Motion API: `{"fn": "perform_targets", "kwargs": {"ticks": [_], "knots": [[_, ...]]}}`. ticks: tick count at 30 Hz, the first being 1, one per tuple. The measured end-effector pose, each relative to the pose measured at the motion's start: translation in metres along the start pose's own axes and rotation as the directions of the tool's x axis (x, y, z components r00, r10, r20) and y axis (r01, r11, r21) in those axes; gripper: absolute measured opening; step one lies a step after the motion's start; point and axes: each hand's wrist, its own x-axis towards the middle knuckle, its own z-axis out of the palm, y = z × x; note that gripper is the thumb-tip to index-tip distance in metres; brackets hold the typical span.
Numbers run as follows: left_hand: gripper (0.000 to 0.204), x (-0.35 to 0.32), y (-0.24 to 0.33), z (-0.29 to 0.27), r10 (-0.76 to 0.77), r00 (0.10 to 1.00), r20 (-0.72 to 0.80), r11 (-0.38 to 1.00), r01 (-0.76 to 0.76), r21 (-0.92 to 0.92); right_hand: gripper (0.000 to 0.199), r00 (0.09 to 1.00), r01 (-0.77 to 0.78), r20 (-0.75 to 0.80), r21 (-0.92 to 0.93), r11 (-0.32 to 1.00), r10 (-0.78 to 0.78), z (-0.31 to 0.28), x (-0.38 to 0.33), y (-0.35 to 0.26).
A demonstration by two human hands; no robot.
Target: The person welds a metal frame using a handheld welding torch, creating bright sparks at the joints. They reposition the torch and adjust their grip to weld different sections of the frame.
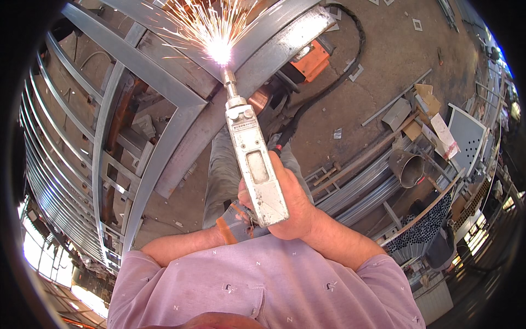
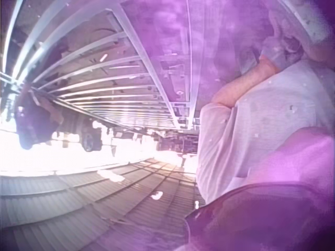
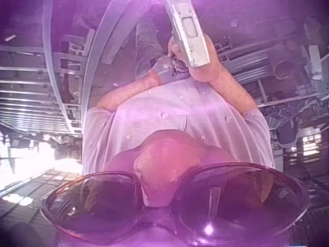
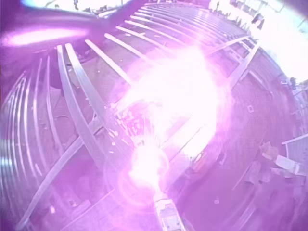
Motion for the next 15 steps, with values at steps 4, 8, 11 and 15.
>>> {"fn": "perform_targets", "kwargs": {"ticks": [4, 8, 11, 15], "knots": [[0.034, -0.001, -0.001, 0.000, 0.049, 0.996, 0.076, 0.984, -0.061, 0.169, 0.055, 1.000, 0.010, 0.002, 0.049, 0.999, -0.010, 0.000, -0.003, 0.009], [0.036, 0.001, -0.005, -0.011, 0.020, 0.993, 0.115, 0.994, -0.032, 0.107, 0.056, 0.999, 0.032, 0.023, 0.012, 0.999, -0.032, -0.003, -0.003, 0.005], [0.037, 0.002, -0.006, -0.010, 0.003, 0.990, 0.142, 0.999, -0.008, 0.037, 0.056, 0.999, 0.031, 0.037, 0.041, 0.999, -0.033, -0.003, -0.004, 0.007], [0.037, 0.002, -0.006, 0.009, 0.032, 0.988, 0.149, 0.995, -0.046, 0.089, 0.054, 1.000, -0.003, 0.022, 0.010, 1.000, 0.003, -0.004, -0.006, 0.007]]}}
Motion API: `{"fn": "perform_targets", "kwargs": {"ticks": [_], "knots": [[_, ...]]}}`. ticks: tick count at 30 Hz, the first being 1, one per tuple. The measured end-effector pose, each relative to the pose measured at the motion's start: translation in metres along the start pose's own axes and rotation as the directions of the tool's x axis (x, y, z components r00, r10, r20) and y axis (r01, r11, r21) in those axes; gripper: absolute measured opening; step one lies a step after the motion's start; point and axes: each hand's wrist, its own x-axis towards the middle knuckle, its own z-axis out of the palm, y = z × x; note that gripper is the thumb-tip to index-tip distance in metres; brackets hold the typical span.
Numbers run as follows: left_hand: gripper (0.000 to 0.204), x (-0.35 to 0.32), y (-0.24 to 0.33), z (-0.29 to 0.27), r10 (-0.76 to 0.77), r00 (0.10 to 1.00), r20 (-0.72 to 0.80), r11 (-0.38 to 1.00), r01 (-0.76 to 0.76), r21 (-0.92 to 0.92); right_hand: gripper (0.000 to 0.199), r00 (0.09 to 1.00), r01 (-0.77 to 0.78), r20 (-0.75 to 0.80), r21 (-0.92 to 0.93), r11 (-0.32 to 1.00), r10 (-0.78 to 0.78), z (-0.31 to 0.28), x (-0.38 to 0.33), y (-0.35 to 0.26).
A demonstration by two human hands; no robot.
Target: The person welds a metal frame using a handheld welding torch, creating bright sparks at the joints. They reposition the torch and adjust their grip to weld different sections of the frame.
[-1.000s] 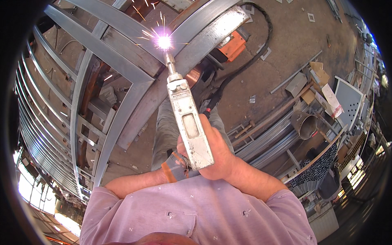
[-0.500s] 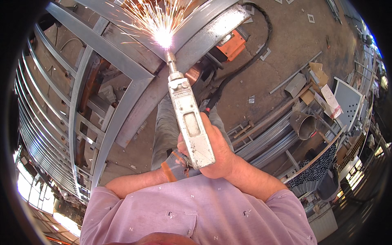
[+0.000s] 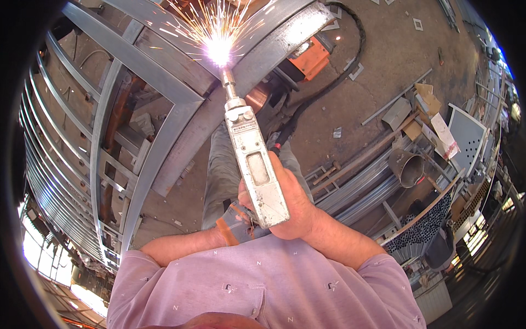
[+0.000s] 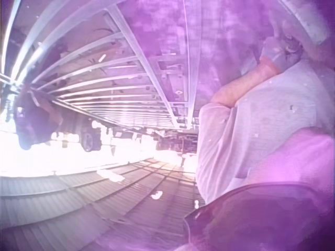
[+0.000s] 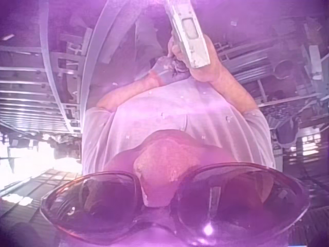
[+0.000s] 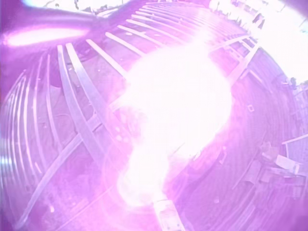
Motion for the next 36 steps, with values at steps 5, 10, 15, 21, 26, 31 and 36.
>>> {"fn": "perform_targets", "kwargs": {"ticks": [5, 10, 15, 21, 26, 31, 36], "knots": [[0.034, 0.003, -0.006, -0.011, -0.030, 0.998, -0.057, 0.999, 0.028, -0.043, 0.046, 0.995, 0.094, 0.041, -0.078, 0.992, -0.091, -0.002, 0.000, 0.004], [0.033, 0.000, -0.007, -0.022, -0.066, 0.994, -0.083, 0.998, 0.065, -0.013, 0.032, 0.998, 0.014, 0.055, 0.118, 0.993, -0.020, 0.003, -0.001, -0.006], [0.032, 0.003, -0.012, -0.025, -0.051, 0.996, -0.072, 0.999, 0.051, 0.002, 0.029, 0.993, 0.058, 0.099, 0.113, 0.992, -0.069, 0.002, -0.002, -0.001], [0.035, 0.005, -0.016, -0.032, -0.063, 0.998, -0.023, 0.991, 0.060, -0.117, 0.046, 0.973, 0.209, 0.110, -0.052, 0.977, -0.202, -0.001, -0.005, 0.015], [0.039, 0.005, -0.024, -0.050, -0.046, 0.998, 0.047, 0.985, 0.053, -0.161, 0.058, 0.976, 0.174, 0.147, -0.066, 0.983, -0.162, -0.005, -0.008, 0.017], [0.040, 0.007, -0.028, -0.053, -0.011, 0.994, 0.113, 0.990, 0.027, -0.142, 0.058, 0.979, 0.105, 0.169, 0.037, 0.994, -0.110, -0.007, -0.010, 0.019], [0.039, 0.010, -0.033, -0.060, -0.062, 0.993, 0.104, 0.917, 0.098, -0.387, 0.060, 0.976, 0.172, 0.135, -0.002, 0.985, -0.170, -0.005, -0.013, 0.026]]}}
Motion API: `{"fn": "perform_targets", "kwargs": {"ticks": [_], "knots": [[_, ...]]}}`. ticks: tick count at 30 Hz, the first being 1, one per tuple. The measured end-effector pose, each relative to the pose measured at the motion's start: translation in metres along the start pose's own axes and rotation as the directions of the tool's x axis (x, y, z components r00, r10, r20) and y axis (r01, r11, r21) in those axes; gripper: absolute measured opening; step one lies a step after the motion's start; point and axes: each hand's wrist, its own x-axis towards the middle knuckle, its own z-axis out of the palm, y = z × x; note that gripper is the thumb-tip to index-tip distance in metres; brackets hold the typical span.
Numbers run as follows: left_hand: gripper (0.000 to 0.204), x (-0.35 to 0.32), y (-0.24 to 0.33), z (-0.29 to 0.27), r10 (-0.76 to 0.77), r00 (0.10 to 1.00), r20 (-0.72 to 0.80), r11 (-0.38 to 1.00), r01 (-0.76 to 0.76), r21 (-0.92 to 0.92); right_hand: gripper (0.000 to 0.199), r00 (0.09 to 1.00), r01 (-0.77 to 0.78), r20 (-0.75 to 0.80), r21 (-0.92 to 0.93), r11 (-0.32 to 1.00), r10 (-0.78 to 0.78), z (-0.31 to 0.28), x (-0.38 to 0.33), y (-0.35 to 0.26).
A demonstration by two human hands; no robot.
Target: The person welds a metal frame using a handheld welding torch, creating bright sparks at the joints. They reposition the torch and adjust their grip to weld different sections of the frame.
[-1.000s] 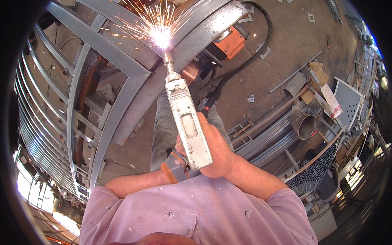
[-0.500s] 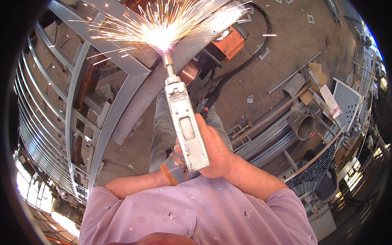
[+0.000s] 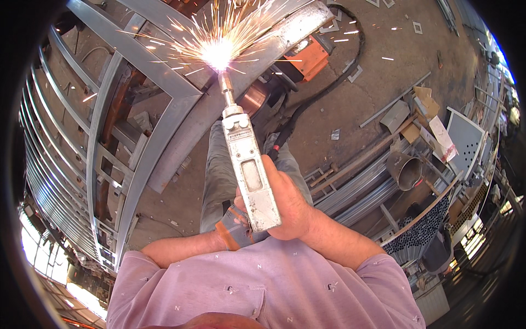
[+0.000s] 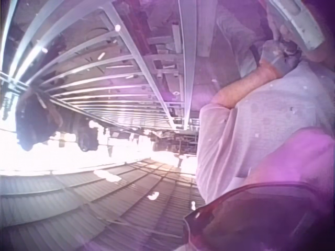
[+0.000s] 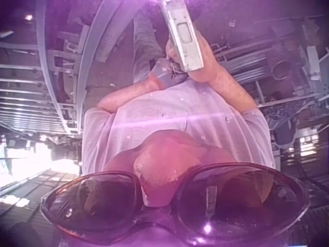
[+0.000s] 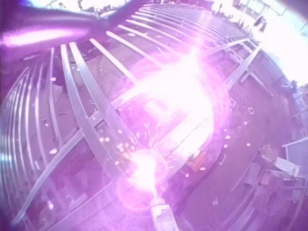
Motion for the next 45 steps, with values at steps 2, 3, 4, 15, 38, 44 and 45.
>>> {"fn": "perform_targets", "kwargs": {"ticks": [2, 3, 4, 15, 38, 44, 45], "knots": [[0.039, 0.001, 0.001, 0.004, -0.052, 0.996, 0.066, 0.985, 0.062, -0.160, 0.063, 0.995, -0.102, 0.009, 0.132, 0.986, 0.102, 0.000, -0.002, -0.004], [0.039, 0.000, 0.001, 0.003, -0.057, 0.995, 0.076, 0.983, 0.069, -0.169, 0.065, 0.994, -0.113, 0.013, 0.137, 0.984, 0.112, 0.000, -0.001, -0.004], [0.040, -0.001, 0.001, 0.003, -0.063, 0.994, 0.085, 0.981, 0.077, -0.179, 0.067, 0.992, -0.124, 0.017, 0.142, 0.982, 0.123, 0.000, -0.001, -0.005], [0.036, -0.001, -0.003, 0.013, -0.062, 0.998, -0.028, 0.978, 0.056, -0.201, 0.089, 0.999, -0.053, -0.006, -0.074, 0.996, 0.053, -0.001, -0.005, 0.002], [0.046, 0.002, -0.017, -0.007, 0.117, 0.985, 0.127, 0.384, -0.163, 0.909, 0.060, 0.999, -0.032, 0.016, -0.088, 0.996, 0.033, 0.001, -0.020, 0.002], [0.040, 0.006, -0.015, -0.001, 0.187, 0.978, 0.088, -0.603, 0.043, 0.797, 0.062, 0.996, -0.077, -0.039, 0.009, 0.997, 0.077, 0.002, -0.021, -0.009], [0.040, 0.007, -0.013, 0.005, 0.183, 0.980, 0.083, -0.579, 0.039, 0.815, 0.061, 0.993, -0.095, -0.061, 0.107, 0.990, 0.102, 0.003, -0.021, -0.012]]}}
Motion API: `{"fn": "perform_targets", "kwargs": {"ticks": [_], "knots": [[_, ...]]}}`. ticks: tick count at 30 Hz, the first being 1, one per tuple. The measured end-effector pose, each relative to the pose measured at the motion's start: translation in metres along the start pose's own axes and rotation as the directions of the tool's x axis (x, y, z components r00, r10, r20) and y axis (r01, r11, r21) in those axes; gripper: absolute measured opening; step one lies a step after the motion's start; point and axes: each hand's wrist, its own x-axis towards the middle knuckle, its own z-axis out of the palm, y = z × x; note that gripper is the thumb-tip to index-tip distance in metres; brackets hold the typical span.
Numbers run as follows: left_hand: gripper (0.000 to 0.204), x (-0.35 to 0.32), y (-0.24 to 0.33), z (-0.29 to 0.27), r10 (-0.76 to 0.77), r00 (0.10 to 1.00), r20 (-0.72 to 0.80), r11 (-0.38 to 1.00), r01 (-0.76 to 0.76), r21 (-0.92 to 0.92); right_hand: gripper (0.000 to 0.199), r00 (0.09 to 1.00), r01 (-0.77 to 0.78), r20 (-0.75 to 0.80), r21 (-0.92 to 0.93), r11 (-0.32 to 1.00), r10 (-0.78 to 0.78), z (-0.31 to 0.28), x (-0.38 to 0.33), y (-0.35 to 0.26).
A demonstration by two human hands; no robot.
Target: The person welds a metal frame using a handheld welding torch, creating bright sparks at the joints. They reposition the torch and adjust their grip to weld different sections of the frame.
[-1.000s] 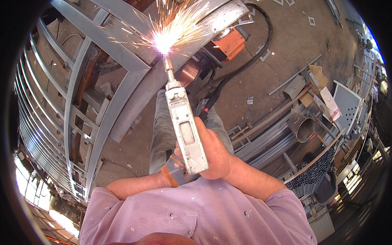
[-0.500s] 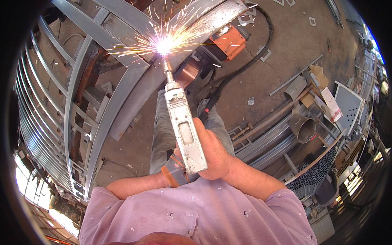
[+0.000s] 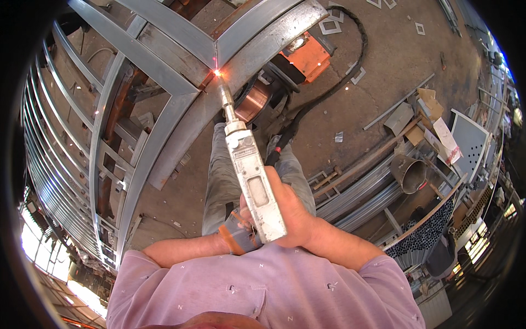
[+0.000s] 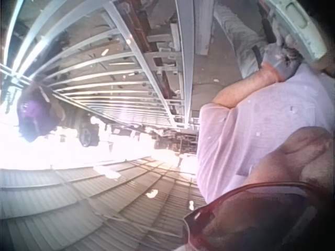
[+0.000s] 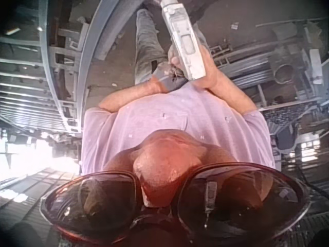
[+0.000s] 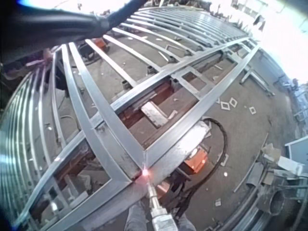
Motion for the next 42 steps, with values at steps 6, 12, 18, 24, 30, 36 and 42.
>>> {"fn": "perform_targets", "kwargs": {"ticks": [6, 12, 18, 24, 30, 36, 42], "knots": [[0.044, 0.001, 0.008, -0.008, 0.015, 1.000, -0.024, 0.163, -0.026, -0.986, 0.050, 1.000, 0.018, 0.002, -0.108, 0.994, -0.018, -0.006, 0.014, -0.001], [0.042, -0.005, 0.004, -0.018, -0.061, 0.997, 0.043, -0.320, 0.021, -0.947, 0.061, 0.996, -0.056, -0.085, -0.303, 0.951, 0.032, 0.006, 0.030, -0.017], [0.034, -0.009, 0.001, -0.024, -0.108, 0.990, 0.092, -0.407, 0.040, -0.912, 0.059, 0.989, -0.110, -0.130, -0.323, 0.940, 0.071, 0.014, 0.036, -0.018], [0.039, -0.008, 0.005, -0.035, -0.128, 0.989, 0.077, -0.366, 0.025, -0.930, 0.062, 0.994, -0.038, -0.107, -0.439, 0.898, -0.011, 0.019, 0.041, -0.020], [0.050, -0.007, 0.007, -0.040, -0.136, 0.989, 0.056, -0.329, 0.008, -0.944, 0.071, 0.994, -0.015, -0.100, -0.445, 0.895, -0.034, 0.025, 0.041, -0.018], [0.063, -0.005, 0.017, -0.047, -0.139, 0.989, -0.041, -0.038, -0.047, -0.998, 0.068, 0.993, 0.029, -0.086, -0.477, 0.879, -0.080, 0.035, 0.044, -0.019], [0.044, -0.020, 0.029, -0.076, -0.145, 0.976, 0.165, -0.375, 0.100, -0.922, 0.063, 0.998, -0.013, -0.058, -0.540, 0.842, -0.022, 0.036, 0.047, -0.024]]}}
